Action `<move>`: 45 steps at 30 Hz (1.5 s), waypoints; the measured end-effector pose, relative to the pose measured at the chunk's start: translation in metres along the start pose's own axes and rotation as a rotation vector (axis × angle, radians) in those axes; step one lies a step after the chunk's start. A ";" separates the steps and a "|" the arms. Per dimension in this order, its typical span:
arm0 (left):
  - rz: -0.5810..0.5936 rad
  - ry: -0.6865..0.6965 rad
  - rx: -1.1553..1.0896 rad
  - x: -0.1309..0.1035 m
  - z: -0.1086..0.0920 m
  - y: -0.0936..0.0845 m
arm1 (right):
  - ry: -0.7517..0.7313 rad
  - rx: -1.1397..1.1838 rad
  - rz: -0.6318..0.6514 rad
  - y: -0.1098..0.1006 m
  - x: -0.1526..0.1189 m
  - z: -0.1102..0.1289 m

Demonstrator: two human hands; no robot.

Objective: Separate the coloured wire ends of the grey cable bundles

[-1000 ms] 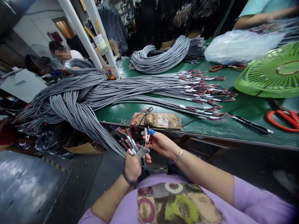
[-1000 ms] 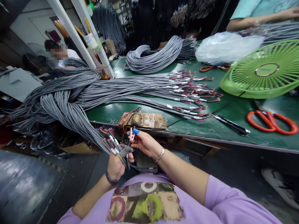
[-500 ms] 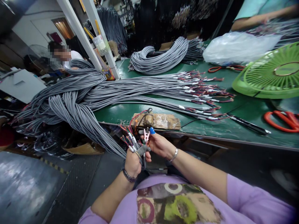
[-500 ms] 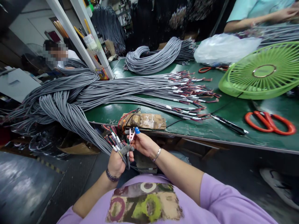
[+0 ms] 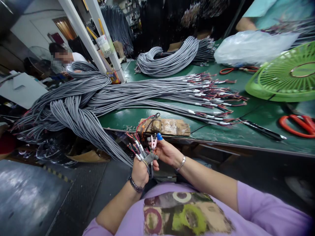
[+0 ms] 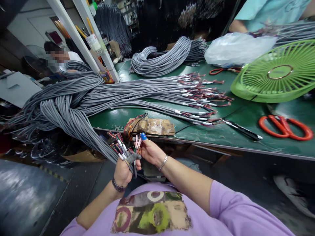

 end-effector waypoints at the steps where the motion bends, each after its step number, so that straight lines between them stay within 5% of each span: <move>1: 0.001 -0.001 0.001 0.000 0.000 0.000 | 0.007 0.003 0.006 0.000 0.000 0.000; 14: -0.019 -0.014 0.023 0.001 0.001 -0.001 | -0.050 -0.021 -0.021 -0.001 0.004 0.000; 30: 0.005 0.064 0.029 -0.010 0.000 0.000 | 0.105 -0.010 0.095 -0.006 -0.009 0.002; 45: -0.122 0.130 0.011 -0.009 0.001 0.004 | 0.027 -0.035 -0.066 -0.005 -0.009 0.007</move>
Point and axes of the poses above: each hand's wrist, its own x-axis towards the middle knuckle, its own y-axis out of the palm, z = x × y, the point moved 2 cm from there along x, towards the middle knuckle, and after that the axes turned 3 degrees about z, right-handed, at the moved point
